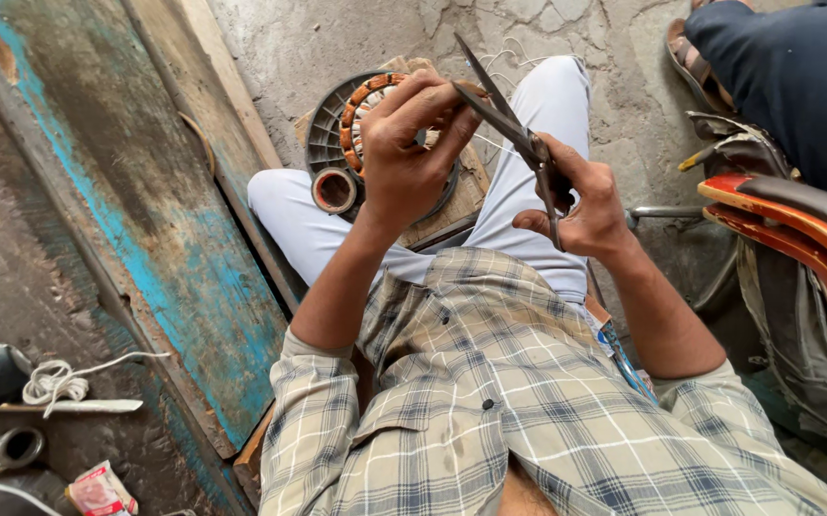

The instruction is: The person sits with a ceiling fan stator on their lap and ties white string around the copper windings to secure them. They cut the string with scissors, thread and knot ties around successive winding sections, and pull the knots tight by hand.

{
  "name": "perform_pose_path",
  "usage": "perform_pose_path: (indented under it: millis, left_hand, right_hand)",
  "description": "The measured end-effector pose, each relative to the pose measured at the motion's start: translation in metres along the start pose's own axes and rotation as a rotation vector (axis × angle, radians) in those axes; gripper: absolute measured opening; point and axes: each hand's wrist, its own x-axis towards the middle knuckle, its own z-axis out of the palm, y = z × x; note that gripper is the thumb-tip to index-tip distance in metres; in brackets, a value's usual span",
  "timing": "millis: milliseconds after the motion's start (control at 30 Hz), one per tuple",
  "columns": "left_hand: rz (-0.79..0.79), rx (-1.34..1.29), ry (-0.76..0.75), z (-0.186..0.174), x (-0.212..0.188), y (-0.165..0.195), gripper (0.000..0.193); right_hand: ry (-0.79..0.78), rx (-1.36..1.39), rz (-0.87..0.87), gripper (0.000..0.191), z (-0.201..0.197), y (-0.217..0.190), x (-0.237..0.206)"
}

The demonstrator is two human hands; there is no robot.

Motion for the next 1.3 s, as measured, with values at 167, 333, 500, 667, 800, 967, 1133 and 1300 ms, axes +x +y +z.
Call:
perform_pose_path:
  millis: [167, 333, 500, 667, 800, 967, 1133, 1300]
  left_hand:
    - [-0.001, 0.042, -0.001, -0.003, -0.002, -0.002, 0.017]
    - [0.004, 0.026, -0.004, -0.003, -0.002, -0.004, 0.015]
    - [-0.014, -0.001, 0.035, -0.004, -0.007, -0.005, 0.012]
    - [-0.091, -0.048, 0.107, -0.017, -0.014, -0.007, 0.012]
    - [-0.186, -0.294, 0.15, -0.028, -0.03, -0.004, 0.016]
    - [-0.206, -0.353, 0.281, -0.044, -0.058, -0.006, 0.019]
    - [-0.27, -0.342, 0.423, -0.064, -0.096, -0.012, 0.018]
    - [-0.306, -0.283, 0.526, -0.078, -0.129, -0.02, 0.019]
  right_hand:
    - [-0.002, 0.011, 0.036, 0.092, 0.004, 0.001, 0.002]
    - [-0.005, 0.017, 0.033, 0.094, 0.002, 0.012, -0.002]
    - [0.001, 0.252, 0.084, 0.086, 0.003, 0.022, 0.0]
    - [0.08, 0.094, 0.042, 0.08, -0.006, 0.014, 0.011]
    - [0.066, -0.155, -0.088, 0.081, -0.011, -0.004, 0.035]
    - [-0.148, -0.208, -0.481, 0.069, -0.001, -0.056, 0.118]
    - [-0.424, -0.335, -0.754, 0.061, 0.068, -0.149, 0.225]
    - [-0.561, -0.036, -1.117, 0.051, 0.224, -0.2, 0.286]
